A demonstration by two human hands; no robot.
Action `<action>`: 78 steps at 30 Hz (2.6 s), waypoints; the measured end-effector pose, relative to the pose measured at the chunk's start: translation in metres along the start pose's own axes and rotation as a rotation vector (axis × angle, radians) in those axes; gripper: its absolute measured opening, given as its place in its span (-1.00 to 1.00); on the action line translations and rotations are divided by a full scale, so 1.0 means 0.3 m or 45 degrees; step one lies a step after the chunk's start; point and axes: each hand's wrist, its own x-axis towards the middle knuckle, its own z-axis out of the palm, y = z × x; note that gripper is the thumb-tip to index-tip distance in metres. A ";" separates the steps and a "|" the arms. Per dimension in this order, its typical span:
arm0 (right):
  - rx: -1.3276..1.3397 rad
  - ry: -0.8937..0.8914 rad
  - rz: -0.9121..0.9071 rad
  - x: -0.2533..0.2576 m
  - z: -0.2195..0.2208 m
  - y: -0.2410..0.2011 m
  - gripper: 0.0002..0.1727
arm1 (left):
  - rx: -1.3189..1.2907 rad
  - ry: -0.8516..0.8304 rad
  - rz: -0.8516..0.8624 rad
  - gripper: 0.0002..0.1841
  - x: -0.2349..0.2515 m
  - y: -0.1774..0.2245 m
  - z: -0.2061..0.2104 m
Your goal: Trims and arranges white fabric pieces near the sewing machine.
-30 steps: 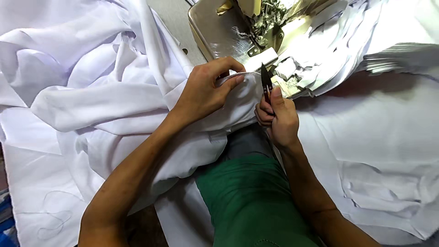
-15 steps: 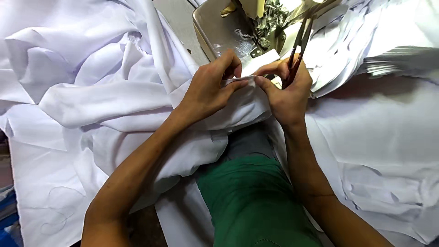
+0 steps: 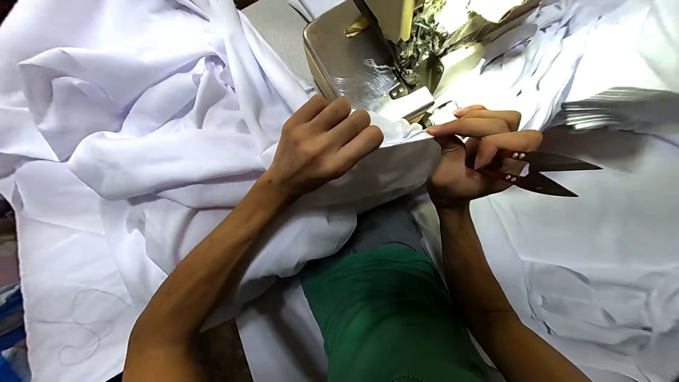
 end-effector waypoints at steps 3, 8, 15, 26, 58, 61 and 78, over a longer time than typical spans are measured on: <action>-0.062 -0.021 -0.037 0.004 -0.009 0.000 -0.75 | -0.013 -0.009 -0.023 -0.88 -0.001 -0.001 0.000; -0.060 -0.054 -0.074 0.005 -0.019 -0.002 -0.74 | -0.008 0.028 0.000 -0.87 0.002 -0.003 -0.008; -0.230 -0.317 0.661 0.034 -0.031 0.003 -0.72 | -0.645 -0.453 -0.624 -0.73 -0.001 -0.022 0.038; 0.185 -0.430 1.180 0.014 0.002 -0.235 -0.52 | -0.960 -0.489 -1.114 -0.73 -0.007 -0.043 0.033; 0.450 -0.370 1.448 -0.123 0.116 -0.225 -0.60 | -0.907 -0.345 -1.015 -0.78 -0.007 -0.023 0.025; 0.457 -0.366 1.450 -0.122 0.117 -0.222 -0.60 | -0.900 -0.349 -1.013 -0.77 -0.006 -0.023 0.025; 0.434 -0.269 1.300 -0.161 0.122 -0.202 -0.65 | -0.880 -0.438 -0.942 -0.84 0.000 -0.020 0.015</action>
